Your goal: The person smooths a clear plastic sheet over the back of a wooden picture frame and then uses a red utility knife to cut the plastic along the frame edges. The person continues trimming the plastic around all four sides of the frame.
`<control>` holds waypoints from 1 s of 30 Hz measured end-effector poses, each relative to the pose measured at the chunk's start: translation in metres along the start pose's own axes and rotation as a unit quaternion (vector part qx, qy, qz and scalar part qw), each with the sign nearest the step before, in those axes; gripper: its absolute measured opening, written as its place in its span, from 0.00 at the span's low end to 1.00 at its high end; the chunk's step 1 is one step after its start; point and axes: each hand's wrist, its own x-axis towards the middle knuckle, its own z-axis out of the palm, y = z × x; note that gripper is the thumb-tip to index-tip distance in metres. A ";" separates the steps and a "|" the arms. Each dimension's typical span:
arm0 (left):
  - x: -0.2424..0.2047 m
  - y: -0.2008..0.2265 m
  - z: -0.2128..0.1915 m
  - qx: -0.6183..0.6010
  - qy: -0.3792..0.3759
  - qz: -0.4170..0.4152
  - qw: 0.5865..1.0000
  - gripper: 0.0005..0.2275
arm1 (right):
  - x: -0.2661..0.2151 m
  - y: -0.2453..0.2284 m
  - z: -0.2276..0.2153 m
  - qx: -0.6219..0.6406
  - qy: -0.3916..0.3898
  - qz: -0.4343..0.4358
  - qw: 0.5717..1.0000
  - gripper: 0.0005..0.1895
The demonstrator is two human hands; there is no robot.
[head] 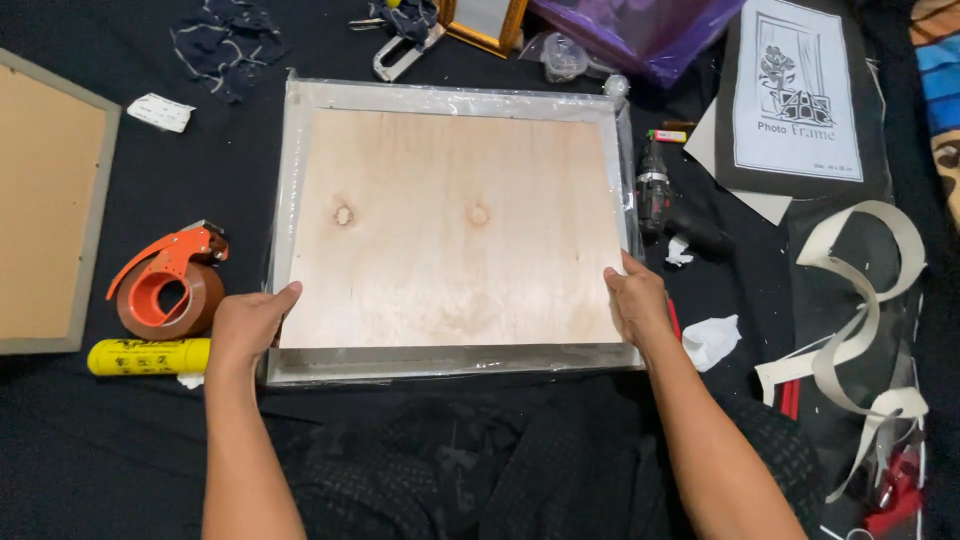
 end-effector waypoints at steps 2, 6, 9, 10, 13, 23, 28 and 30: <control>0.001 0.000 -0.001 0.009 -0.010 0.002 1.000 0.23 | -0.009 -0.008 0.000 0.019 -0.010 0.006 1.000 0.24; -0.011 0.015 -0.004 0.015 -0.007 0.004 1.000 0.23 | -0.028 -0.034 0.011 0.037 -0.043 0.004 0.998 0.26; 0.013 -0.012 0.005 0.018 -0.003 0.003 1.000 0.24 | -0.010 -0.015 0.008 0.050 -0.060 0.006 0.997 0.27; -0.005 0.008 0.004 0.019 -0.004 0.002 1.000 0.24 | -0.015 -0.020 0.006 0.050 -0.060 0.008 0.997 0.27; -0.041 0.048 -0.001 0.022 0.007 0.009 1.000 0.23 | -0.024 -0.035 0.005 0.053 -0.071 0.011 0.996 0.28; -0.049 0.055 0.004 0.009 0.033 0.039 0.999 0.17 | 0.027 0.001 -0.001 -0.029 -0.084 0.056 0.994 0.28; -0.050 0.061 0.018 0.106 0.078 0.081 0.988 0.16 | 0.029 0.011 -0.002 -0.113 -0.022 0.001 0.993 0.27; -0.081 0.093 0.020 0.108 0.093 0.068 0.987 0.14 | 0.014 0.006 -0.006 -0.141 0.033 -0.033 0.989 0.22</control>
